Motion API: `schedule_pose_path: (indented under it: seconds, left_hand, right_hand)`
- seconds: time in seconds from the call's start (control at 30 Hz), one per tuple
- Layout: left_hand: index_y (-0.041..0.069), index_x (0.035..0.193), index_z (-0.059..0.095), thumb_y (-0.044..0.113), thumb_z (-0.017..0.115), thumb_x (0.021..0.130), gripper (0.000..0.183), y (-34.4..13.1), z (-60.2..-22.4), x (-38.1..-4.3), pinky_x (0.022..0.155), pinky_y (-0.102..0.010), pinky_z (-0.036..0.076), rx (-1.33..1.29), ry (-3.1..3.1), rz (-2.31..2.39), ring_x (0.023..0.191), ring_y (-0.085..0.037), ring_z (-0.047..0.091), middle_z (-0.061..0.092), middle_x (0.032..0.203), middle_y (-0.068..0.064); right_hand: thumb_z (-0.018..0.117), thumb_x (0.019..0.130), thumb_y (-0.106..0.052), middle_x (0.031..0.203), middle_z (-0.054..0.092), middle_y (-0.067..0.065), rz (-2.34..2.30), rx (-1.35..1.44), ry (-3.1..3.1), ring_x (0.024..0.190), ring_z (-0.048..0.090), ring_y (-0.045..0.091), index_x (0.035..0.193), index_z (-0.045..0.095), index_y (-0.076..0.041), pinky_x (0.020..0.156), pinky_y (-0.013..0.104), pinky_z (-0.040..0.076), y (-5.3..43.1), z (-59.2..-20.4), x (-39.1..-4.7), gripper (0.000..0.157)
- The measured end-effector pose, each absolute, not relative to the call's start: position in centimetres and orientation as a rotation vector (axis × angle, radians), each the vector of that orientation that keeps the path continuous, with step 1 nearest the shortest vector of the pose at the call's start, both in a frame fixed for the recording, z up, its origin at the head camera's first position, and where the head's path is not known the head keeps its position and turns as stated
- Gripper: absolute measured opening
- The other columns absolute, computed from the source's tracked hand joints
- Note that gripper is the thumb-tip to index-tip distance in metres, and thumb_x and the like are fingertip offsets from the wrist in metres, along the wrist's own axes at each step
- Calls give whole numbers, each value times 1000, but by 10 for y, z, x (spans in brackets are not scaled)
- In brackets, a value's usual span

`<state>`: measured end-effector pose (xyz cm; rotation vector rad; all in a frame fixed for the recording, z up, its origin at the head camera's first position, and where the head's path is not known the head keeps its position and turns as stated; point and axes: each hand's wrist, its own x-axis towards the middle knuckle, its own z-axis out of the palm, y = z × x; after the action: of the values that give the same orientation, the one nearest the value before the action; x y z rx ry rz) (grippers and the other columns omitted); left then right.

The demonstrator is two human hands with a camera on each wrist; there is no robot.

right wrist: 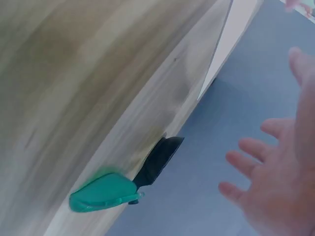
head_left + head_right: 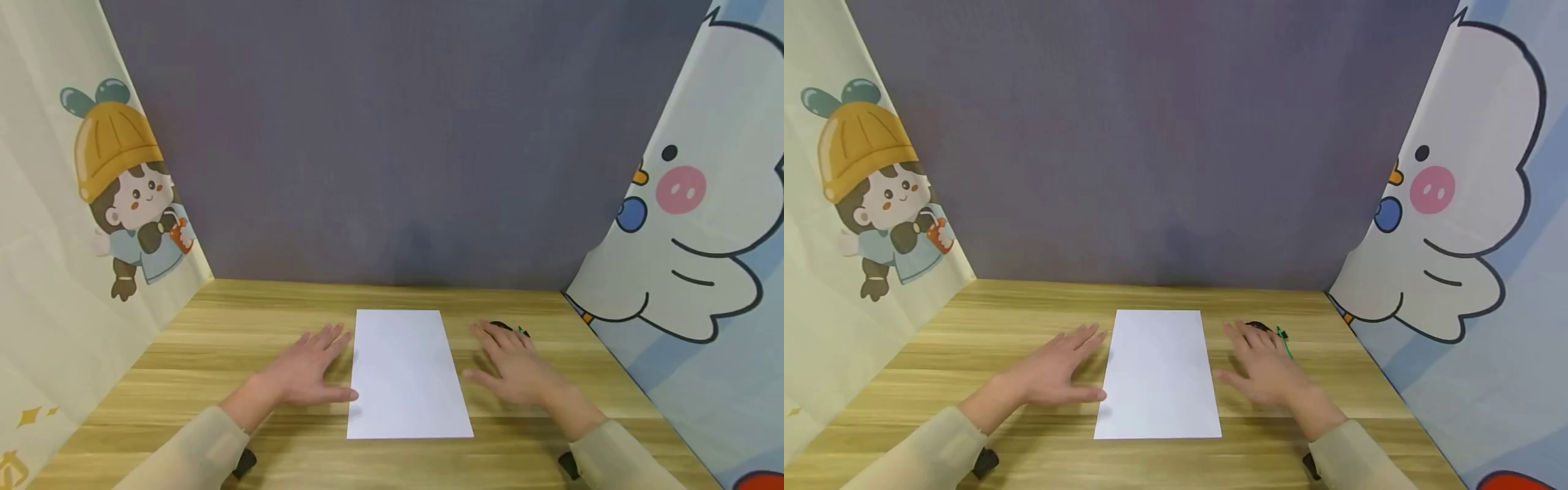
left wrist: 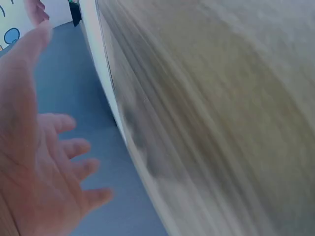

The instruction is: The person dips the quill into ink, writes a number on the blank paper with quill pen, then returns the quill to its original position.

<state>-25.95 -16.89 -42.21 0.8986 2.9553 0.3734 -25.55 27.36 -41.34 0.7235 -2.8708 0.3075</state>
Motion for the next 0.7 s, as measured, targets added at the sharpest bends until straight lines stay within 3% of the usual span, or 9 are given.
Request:
schedule_pose_path:
  seconds: [0.17,0.37,0.5,0.7]
  left_hand:
    - [14,173,35,80,64,95,106,-167,-426,-262,135,-70,21,867,2804,417,169,-44,23,28,182,-16]
    - [16,173,36,78,64,97,103,-164,-427,-265,135,-70,23,845,2758,392,169,-46,23,27,182,-14]
    - [17,173,36,79,63,97,102,-161,-425,-264,134,-70,23,826,2769,368,168,-46,24,26,182,-15]
    - [19,173,36,78,63,97,100,-158,-425,-263,135,-68,23,793,2767,336,169,-43,24,26,183,-14]
  right_hand:
    - [66,108,-53,160,57,24,344,700,-2806,146,55,52,167,43,-9,117,77,43,290,-412,-261,77]
    - [69,108,-46,151,64,25,360,631,-2817,123,72,42,160,52,-5,101,63,60,312,-402,-264,69]
    - [67,110,-46,143,68,23,393,581,-2866,111,74,34,161,49,-1,88,55,63,329,-395,-265,70]
    - [61,112,-50,145,63,28,490,494,-2966,114,70,38,163,44,2,80,51,63,352,-395,-269,74]
